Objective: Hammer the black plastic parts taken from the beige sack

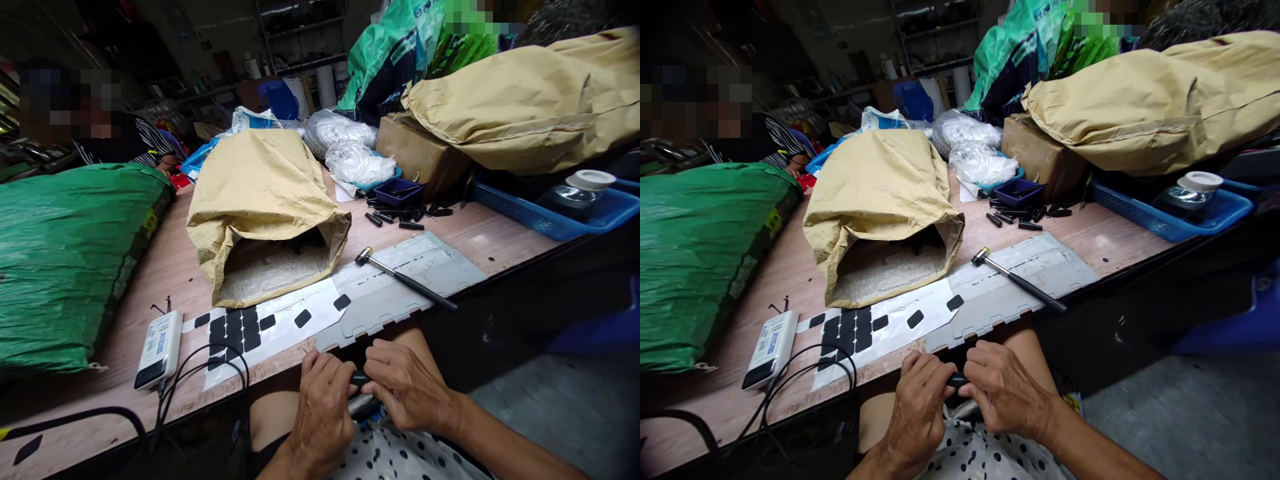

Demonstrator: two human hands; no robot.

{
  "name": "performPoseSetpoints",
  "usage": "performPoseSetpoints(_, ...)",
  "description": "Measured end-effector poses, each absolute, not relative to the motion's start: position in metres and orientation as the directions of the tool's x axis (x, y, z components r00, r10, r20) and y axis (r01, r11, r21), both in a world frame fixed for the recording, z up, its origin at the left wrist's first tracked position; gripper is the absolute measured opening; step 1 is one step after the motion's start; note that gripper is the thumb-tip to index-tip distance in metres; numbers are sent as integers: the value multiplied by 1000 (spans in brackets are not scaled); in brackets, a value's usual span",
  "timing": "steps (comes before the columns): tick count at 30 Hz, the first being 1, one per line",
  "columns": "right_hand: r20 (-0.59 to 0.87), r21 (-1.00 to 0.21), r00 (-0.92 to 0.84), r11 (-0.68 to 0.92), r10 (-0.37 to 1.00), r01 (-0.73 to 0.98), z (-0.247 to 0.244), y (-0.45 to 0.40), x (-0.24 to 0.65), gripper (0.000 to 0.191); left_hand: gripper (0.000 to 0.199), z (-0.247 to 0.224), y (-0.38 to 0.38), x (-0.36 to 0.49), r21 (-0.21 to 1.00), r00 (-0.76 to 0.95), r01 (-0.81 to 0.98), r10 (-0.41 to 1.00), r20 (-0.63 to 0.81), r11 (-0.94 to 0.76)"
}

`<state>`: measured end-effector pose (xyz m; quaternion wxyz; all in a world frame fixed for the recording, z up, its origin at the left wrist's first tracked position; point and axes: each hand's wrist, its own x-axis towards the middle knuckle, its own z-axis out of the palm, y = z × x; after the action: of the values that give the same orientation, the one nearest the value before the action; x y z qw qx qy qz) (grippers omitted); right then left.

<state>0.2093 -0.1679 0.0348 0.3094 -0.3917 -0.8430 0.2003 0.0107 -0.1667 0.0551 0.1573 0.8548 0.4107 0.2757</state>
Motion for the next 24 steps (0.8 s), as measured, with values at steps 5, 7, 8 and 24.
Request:
performPoseSetpoints(5,297,-593,-461,540,836,597,35,-173,208,17,28,59,-162,7,517,535,628,805,256,-582)
performPoseSetpoints(7,253,-615,-480,523,840,590,37,-171,211,16,28,63,-158,5,523,558,632,804,207,-572)
performPoseSetpoints(8,233,-631,-493,516,838,579,39,-169,214,16,28,64,-156,4,525,568,631,801,188,-571)
performPoseSetpoints(24,78,-700,-530,425,844,574,47,-165,217,17,28,73,-154,-5,573,621,627,783,41,-528)
